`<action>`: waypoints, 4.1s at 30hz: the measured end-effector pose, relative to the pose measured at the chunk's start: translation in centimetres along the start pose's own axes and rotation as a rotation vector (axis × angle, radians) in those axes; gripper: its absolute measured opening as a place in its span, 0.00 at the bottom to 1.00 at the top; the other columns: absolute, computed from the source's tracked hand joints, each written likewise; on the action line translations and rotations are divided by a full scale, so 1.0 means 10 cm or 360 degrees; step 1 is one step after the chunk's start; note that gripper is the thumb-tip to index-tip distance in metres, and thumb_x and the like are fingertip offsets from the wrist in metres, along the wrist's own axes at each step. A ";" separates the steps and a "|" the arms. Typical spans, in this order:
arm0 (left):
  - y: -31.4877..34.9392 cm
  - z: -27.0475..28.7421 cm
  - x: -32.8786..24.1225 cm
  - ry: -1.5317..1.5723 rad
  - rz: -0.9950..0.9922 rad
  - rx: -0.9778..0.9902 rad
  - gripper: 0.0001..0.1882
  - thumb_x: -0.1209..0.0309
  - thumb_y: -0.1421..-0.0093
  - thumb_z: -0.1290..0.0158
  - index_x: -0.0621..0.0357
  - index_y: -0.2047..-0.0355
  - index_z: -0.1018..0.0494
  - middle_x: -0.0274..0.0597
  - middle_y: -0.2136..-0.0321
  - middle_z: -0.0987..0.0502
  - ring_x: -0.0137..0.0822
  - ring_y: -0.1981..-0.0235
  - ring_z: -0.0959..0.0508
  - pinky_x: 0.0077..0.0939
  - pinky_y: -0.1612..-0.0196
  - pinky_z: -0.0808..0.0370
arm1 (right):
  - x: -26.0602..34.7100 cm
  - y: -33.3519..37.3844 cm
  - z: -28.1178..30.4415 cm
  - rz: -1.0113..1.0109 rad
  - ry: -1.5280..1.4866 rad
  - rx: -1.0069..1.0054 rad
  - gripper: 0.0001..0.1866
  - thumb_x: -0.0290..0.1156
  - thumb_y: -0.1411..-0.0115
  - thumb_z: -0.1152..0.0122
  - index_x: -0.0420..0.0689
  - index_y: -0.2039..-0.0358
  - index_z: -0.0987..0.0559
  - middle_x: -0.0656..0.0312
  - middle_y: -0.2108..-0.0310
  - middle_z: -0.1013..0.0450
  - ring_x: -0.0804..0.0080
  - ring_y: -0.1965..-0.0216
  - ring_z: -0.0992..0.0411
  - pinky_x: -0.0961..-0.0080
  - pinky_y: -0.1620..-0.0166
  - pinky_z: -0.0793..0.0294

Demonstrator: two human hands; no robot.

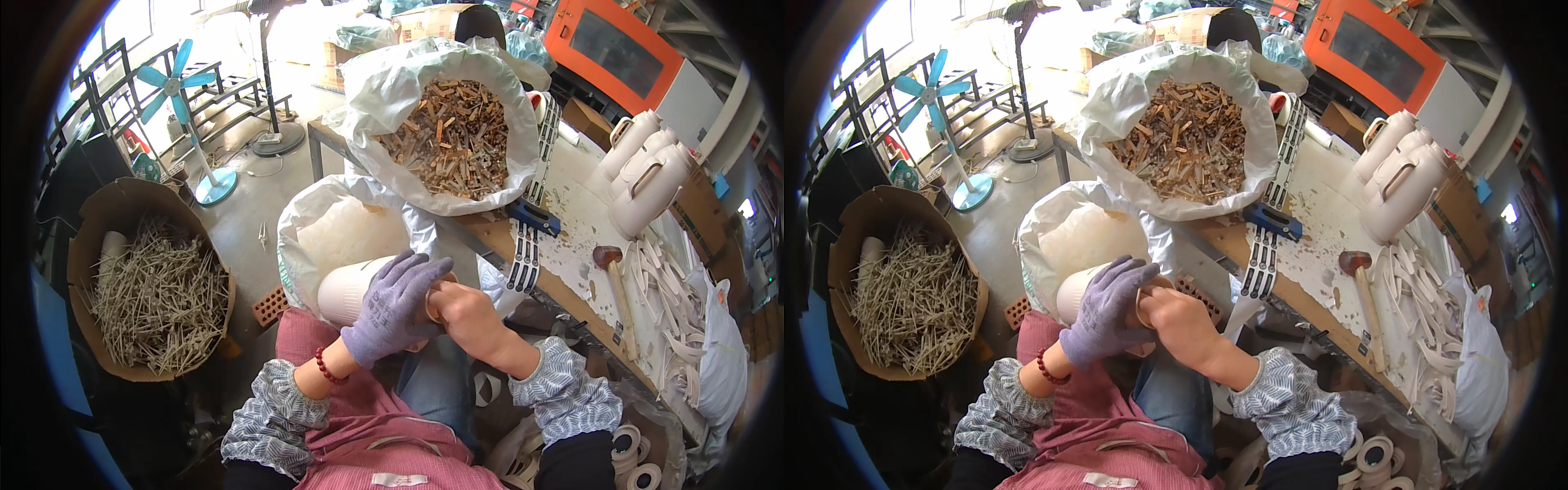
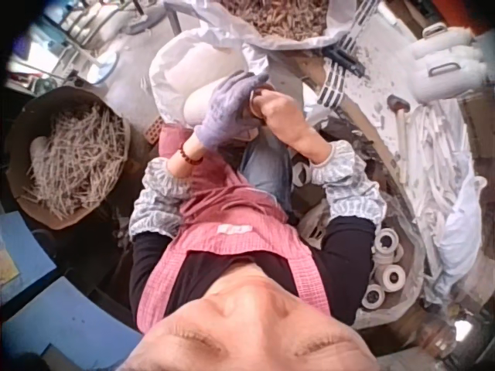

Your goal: The person assembles white thermal flasks by attaching handles, inserting wooden stoppers, and applying labels. They handle each flask one at a time, placing completed units aside on the table.

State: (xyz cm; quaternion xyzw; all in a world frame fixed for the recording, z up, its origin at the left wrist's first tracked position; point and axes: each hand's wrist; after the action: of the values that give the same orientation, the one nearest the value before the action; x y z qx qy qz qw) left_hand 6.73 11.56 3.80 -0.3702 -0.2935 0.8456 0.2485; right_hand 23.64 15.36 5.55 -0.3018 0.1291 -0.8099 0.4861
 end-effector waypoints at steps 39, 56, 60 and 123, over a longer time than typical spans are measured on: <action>1.24 0.92 0.14 0.0439 0.1322 0.0396 0.24 0.70 0.48 0.39 0.53 0.49 0.26 0.46 0.59 0.20 0.41 0.59 0.18 0.30 0.54 0.22 | -2.43 -1.22 0.41 -0.0557 0.0331 -0.0359 0.07 0.27 0.43 0.42 0.42 0.64 0.20 0.56 0.66 0.23 0.65 0.68 0.24 0.70 0.64 0.24; 1.49 0.46 0.13 0.0126 0.0771 0.0389 0.21 0.69 0.47 0.43 0.56 0.51 0.27 0.45 0.58 0.23 0.43 0.56 0.23 0.34 0.51 0.27 | 0.24 0.13 -0.84 0.0435 -0.0241 0.0234 0.12 0.27 0.52 0.30 0.44 0.66 0.19 0.60 0.72 0.24 0.63 0.70 0.25 0.71 0.68 0.25; 1.49 0.57 0.22 0.0957 0.1453 0.0622 0.28 0.67 0.45 0.42 0.61 0.44 0.30 0.47 0.52 0.24 0.36 0.49 0.25 0.28 0.44 0.31 | 0.34 0.13 -0.76 0.0473 0.0062 0.0205 0.13 0.29 0.55 0.30 0.45 0.67 0.19 0.65 0.73 0.27 0.66 0.68 0.28 0.70 0.67 0.27; 1.13 0.96 -0.52 0.0304 0.0746 0.0227 0.15 0.69 0.43 0.39 0.56 0.56 0.24 0.39 0.71 0.20 0.36 0.71 0.19 0.29 0.67 0.23 | 0.45 -0.06 -0.58 0.0052 -0.0954 0.0730 0.10 0.31 0.44 0.37 0.44 0.62 0.19 0.56 0.67 0.23 0.60 0.64 0.25 0.68 0.59 0.27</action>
State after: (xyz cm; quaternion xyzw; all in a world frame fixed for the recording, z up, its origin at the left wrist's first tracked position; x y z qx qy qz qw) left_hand 0.16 -2.70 3.87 -0.4878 -0.1148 0.8598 0.0979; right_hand 18.15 11.29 2.91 -0.4066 -0.1986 -0.6857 0.5701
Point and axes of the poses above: each hand's wrist, its own y-axis away from the middle knuckle, its own z-axis out of the back of the hand, x = y × z
